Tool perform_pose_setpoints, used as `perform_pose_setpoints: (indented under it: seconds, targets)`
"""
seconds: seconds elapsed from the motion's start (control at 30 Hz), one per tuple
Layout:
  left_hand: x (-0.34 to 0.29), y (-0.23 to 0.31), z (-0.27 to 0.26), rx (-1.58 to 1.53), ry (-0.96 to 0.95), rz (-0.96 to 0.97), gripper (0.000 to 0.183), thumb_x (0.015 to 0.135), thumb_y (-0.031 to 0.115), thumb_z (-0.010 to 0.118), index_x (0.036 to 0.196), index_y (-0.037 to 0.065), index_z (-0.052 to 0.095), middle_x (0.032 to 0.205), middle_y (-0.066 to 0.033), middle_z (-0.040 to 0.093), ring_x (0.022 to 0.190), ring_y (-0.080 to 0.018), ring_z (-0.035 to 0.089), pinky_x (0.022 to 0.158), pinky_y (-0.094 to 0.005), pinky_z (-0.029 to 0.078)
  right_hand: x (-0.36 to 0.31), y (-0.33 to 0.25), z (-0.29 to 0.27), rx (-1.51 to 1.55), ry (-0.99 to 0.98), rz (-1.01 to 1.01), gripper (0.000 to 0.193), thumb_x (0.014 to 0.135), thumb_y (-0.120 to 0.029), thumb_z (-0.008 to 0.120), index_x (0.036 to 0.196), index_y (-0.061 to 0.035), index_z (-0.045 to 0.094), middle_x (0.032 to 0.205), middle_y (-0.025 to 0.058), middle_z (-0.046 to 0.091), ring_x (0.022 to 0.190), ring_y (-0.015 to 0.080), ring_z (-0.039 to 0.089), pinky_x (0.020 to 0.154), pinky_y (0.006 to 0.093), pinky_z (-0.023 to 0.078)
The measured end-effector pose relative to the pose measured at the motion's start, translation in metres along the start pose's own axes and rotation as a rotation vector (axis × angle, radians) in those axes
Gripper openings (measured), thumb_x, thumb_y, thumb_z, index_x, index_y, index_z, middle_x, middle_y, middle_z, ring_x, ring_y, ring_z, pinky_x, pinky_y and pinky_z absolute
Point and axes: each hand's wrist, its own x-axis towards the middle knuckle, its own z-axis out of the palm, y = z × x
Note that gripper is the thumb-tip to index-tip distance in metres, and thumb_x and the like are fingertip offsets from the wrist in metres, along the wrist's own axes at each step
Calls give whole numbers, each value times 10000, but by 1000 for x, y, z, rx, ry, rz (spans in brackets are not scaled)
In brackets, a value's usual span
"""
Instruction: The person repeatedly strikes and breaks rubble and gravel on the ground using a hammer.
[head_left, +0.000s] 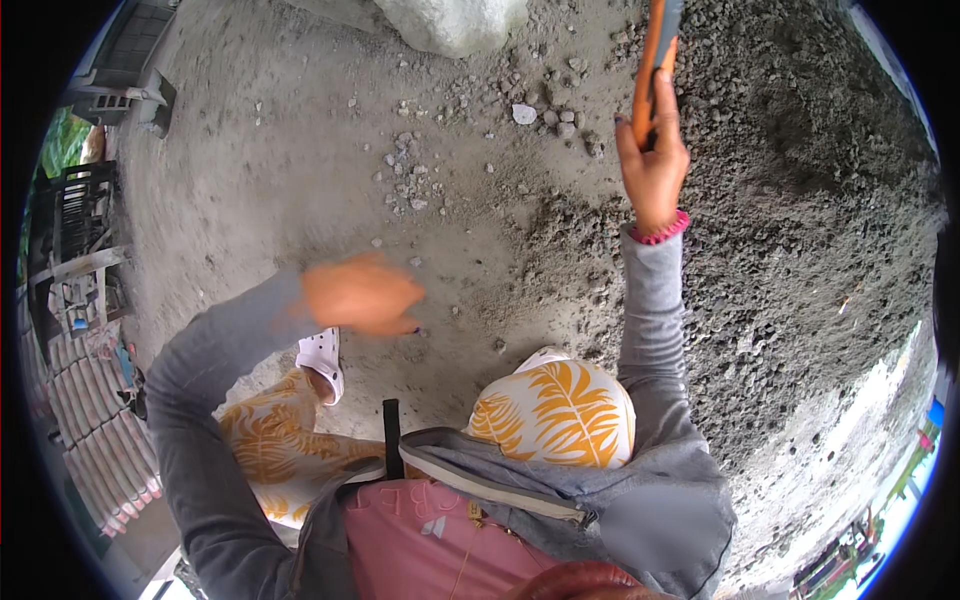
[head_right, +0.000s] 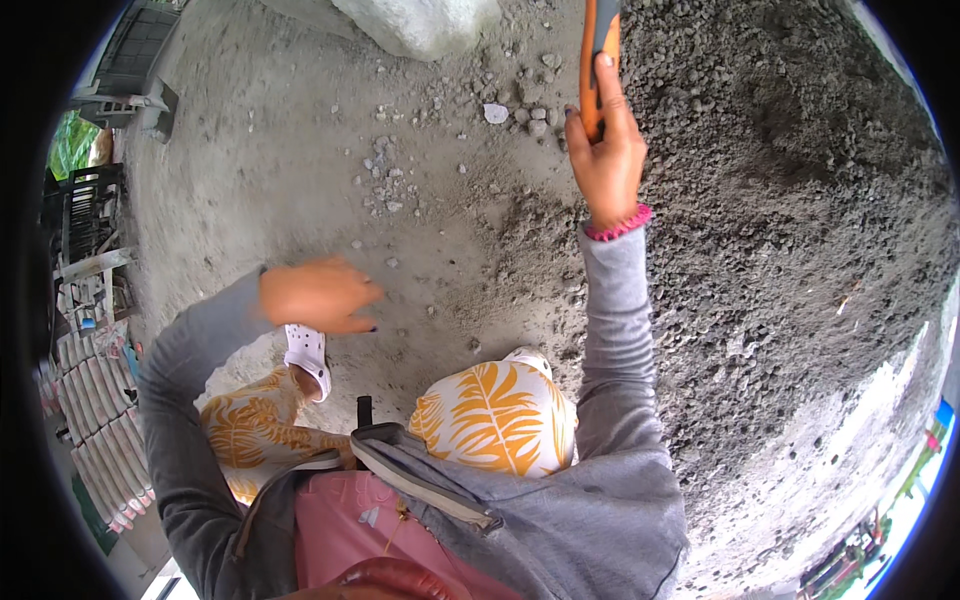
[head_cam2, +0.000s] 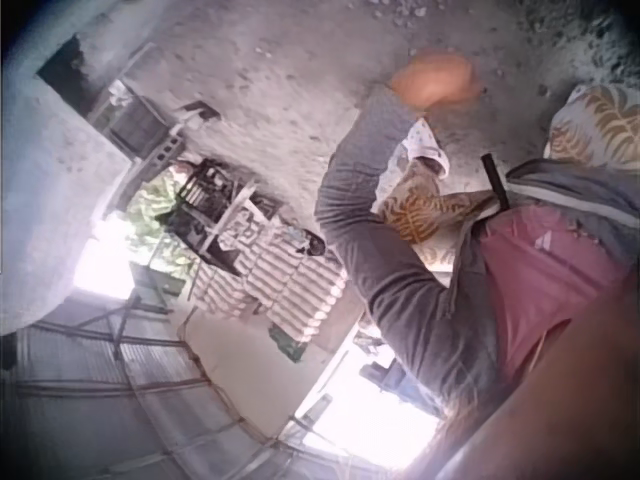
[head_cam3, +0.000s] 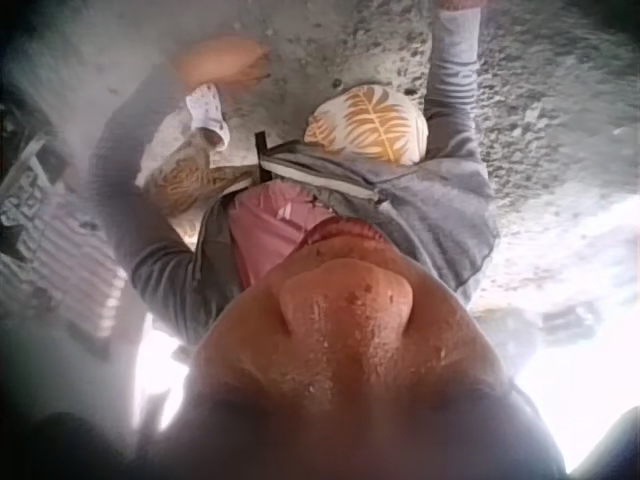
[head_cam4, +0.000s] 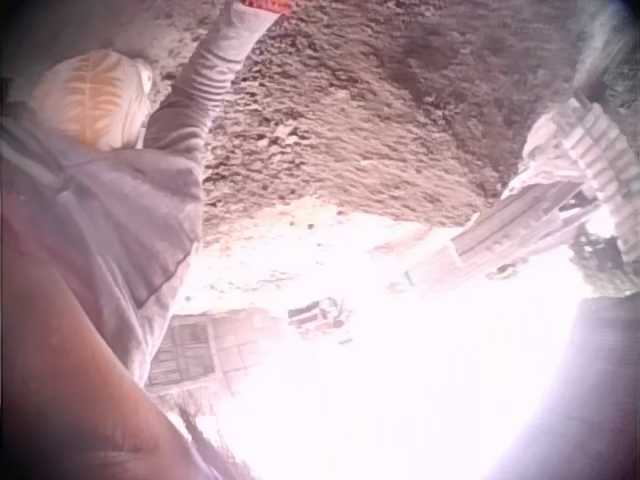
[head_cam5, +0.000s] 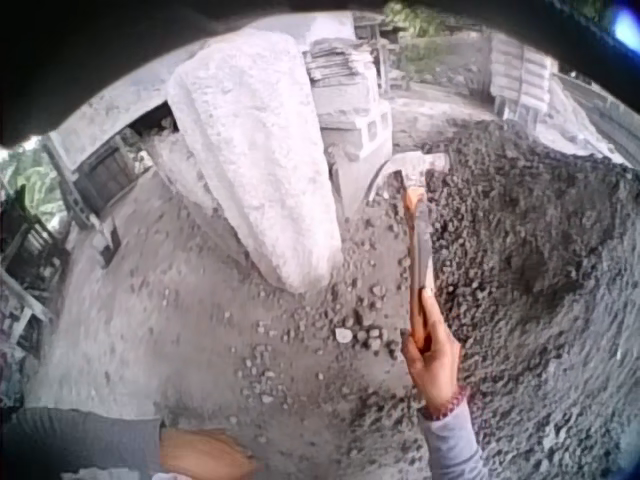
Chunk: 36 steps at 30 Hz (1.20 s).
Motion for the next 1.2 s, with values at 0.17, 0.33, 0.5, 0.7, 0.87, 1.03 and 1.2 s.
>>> perform_pose_setpoints:
  seconds: [0.17, 0.33, 0.5, 0.7, 0.87, 1.03, 1.2]
  targets:
    - [74, 41, -34, 5, 569, 151, 267, 767, 253, 496, 918, 34, 481, 817, -136, 536, 797, -288, 523, 745, -415, 377, -50, 58, 22, -460, -426, 387, 597, 679, -66, 522, 1217, -263, 355, 693, 177, 570, 605, 306, 568, 533, 397, 450]
    - [110, 69, -11, -718, 931, 350, 243, 747, 183, 536, 947, 52, 492, 728, -107, 561, 673, -245, 554, 589, -331, 427, -47, 50, 5, -483, -461, 466, 619, 648, -78, 487, 1219, -272, 348, 751, 189, 584, 650, 353, 562, 595, 437, 444]
    - [135, 64, 40, -904, 685, 398, 228, 749, 169, 537, 934, 36, 525, 721, -103, 586, 657, -209, 575, 576, -315, 441, -23, -14, -7, -311, -282, 348, 617, 669, -61, 521, 1231, -241, 340, 750, 186, 583, 603, 324, 570, 534, 371, 443]
    - [150, 35, 41, -837, 799, 340, 257, 756, 218, 539, 930, 30, 522, 693, -119, 578, 617, -235, 563, 561, -326, 432, -42, 42, 30, -412, -161, 156, 683, 673, -60, 524, 1259, -290, 259, 710, 177, 577, 613, 321, 575, 526, 387, 446]
    - [148, 20, 33, -670, 772, 133, 291, 774, 260, 522, 944, 24, 513, 722, -109, 581, 623, -220, 557, 558, -318, 424, -65, 53, 25, -507, -525, 471, 630, 652, -75, 512, 1228, -268, 345, 864, 176, 583, 707, 311, 580, 618, 386, 452]
    - [145, 17, 20, -911, 749, 326, 302, 777, 278, 520, 947, 28, 514, 738, -99, 584, 632, -188, 547, 566, -299, 419, -53, -22, -6, -350, -339, 318, 599, 672, -36, 510, 1228, -201, 363, 750, 173, 592, 511, 217, 553, 471, 288, 425]
    - [171, 28, 12, -996, 744, 436, 276, 778, 264, 506, 907, 22, 533, 741, -117, 585, 620, -192, 544, 569, -303, 416, -61, -60, 4, -230, -62, 216, 610, 675, -20, 519, 1236, -193, 353, 659, 141, 581, 440, 158, 495, 420, 261, 393]
